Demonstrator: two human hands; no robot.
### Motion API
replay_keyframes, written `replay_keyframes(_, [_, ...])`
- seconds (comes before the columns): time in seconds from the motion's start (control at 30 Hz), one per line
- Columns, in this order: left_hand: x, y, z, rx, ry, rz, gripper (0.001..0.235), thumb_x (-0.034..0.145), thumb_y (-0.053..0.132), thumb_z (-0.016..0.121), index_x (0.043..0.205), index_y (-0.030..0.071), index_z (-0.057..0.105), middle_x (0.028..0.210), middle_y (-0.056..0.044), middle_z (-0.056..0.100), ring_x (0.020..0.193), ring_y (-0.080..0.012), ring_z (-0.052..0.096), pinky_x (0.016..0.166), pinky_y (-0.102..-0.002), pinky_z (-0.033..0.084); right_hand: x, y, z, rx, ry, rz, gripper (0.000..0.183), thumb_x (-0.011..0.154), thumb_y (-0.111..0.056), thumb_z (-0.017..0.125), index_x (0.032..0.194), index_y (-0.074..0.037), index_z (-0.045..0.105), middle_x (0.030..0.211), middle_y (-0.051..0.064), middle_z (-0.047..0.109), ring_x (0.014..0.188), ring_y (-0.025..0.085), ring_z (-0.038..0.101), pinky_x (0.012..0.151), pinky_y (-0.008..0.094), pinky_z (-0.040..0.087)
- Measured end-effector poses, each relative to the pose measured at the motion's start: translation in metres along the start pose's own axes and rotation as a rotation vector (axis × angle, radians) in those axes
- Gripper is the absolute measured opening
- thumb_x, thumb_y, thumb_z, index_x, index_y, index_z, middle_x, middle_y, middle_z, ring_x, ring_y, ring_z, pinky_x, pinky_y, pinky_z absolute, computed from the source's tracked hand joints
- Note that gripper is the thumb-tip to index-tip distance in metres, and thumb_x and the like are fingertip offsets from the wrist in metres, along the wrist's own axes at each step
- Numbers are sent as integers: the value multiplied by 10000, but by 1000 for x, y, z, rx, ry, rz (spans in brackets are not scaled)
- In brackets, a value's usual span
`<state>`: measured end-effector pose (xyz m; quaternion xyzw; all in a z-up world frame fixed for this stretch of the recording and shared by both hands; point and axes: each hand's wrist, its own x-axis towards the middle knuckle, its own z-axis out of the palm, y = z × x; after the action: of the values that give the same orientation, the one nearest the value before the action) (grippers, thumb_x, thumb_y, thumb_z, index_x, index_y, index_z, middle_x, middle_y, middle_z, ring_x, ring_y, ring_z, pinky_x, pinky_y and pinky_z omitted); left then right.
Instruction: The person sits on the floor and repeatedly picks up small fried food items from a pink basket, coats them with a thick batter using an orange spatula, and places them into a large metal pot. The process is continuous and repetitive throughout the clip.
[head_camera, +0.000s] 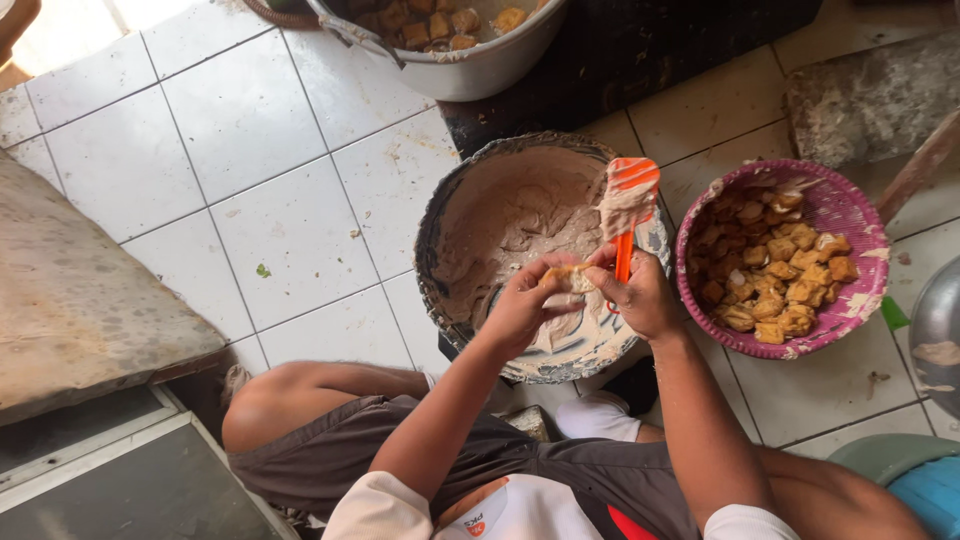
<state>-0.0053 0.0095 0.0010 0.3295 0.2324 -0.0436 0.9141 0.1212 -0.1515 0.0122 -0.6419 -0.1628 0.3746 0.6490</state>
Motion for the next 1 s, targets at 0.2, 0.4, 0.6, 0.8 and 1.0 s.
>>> replay_keyframes(0.2, [11,-5,-9,50,80,25,218,993,195,652,1129,34,597,1035,-27,670,942,-118,683,899,-385,631,-6,-6,7,-315,-6,-233,231,998,-222,703,1073,-9,657,928,-40,660,844,24,607,753,196,497])
replay_keyframes(0.4, [20,3,5,185,379,373,233,1021,146,695,1177,6,592,1034,-98,696,862,-121,665,811,-316,590,-22,-8,26,-70,-22,103,513,1128,-346,297,1116,-34,703,687,-51,422,584,42,355,532,220,303])
replay_keyframes(0.6, [-9,11,32,109,-43,512,629,1015,109,723,1539,38,382,1357,-107,644,1097,-134,647,998,-273,520,-23,-9,31,-469,66,-243,372,1142,-275,393,1235,-2,628,895,64,574,799,157,522,732,308,454])
replay_keyframes(0.8, [-13,27,27,41,-48,491,714,940,52,727,1560,18,374,1445,-99,589,1306,-145,592,1123,-305,484,-19,-18,23,-721,150,-413,356,1111,-266,476,1248,13,650,1026,157,628,910,304,632,791,398,498])
replay_keyframes(1.0, [1,15,16,110,126,526,436,960,77,746,1361,-20,603,1253,-94,694,1169,-147,644,1039,-296,521,-30,-14,28,-886,272,-448,339,1060,-274,578,1214,17,660,949,154,587,848,318,625,731,417,498])
